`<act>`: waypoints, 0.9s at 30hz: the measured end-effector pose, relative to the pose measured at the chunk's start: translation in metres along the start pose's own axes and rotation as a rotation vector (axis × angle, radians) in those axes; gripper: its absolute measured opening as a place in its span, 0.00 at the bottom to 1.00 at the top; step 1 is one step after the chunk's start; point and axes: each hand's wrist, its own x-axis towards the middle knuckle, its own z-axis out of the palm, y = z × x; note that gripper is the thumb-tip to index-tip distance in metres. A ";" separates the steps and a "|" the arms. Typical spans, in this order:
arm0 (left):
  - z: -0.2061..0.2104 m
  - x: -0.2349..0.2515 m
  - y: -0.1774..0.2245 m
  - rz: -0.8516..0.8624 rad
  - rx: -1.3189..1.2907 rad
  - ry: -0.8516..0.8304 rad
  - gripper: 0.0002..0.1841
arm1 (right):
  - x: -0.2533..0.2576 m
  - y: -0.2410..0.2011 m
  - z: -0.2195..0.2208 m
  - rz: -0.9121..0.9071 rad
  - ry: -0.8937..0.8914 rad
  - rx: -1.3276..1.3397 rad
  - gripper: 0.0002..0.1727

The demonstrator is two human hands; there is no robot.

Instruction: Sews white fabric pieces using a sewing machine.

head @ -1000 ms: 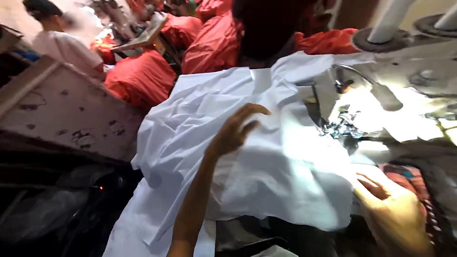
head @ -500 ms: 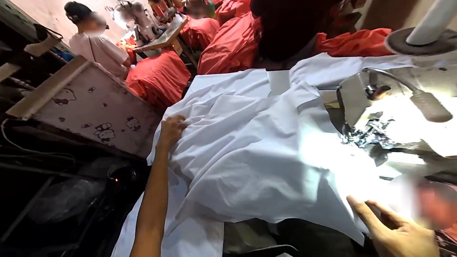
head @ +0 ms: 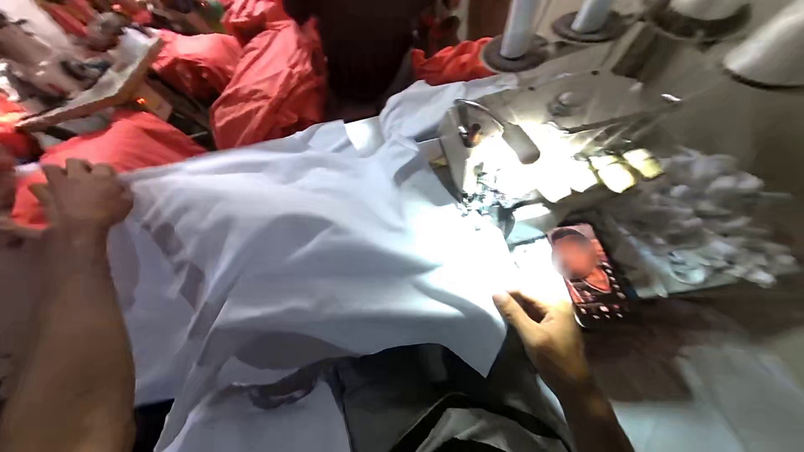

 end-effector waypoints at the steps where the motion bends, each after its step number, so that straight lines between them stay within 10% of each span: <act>1: -0.009 -0.004 0.032 -0.042 -0.025 -0.075 0.26 | 0.000 0.002 0.002 0.014 0.005 0.022 0.10; 11: -0.085 -0.191 0.369 1.210 -0.723 -0.136 0.22 | 0.000 0.014 0.003 -0.058 -0.075 0.044 0.16; 15: -0.078 -0.215 0.408 1.233 -0.599 0.037 0.14 | -0.009 0.016 0.004 -0.049 -0.108 -0.051 0.16; 22: -0.096 -0.203 0.402 1.193 -0.843 -0.265 0.07 | -0.019 0.013 0.004 -0.066 -0.061 0.020 0.16; 27: -0.094 -0.199 0.419 0.998 -1.059 -0.187 0.09 | -0.017 0.006 0.011 -0.018 0.067 0.063 0.20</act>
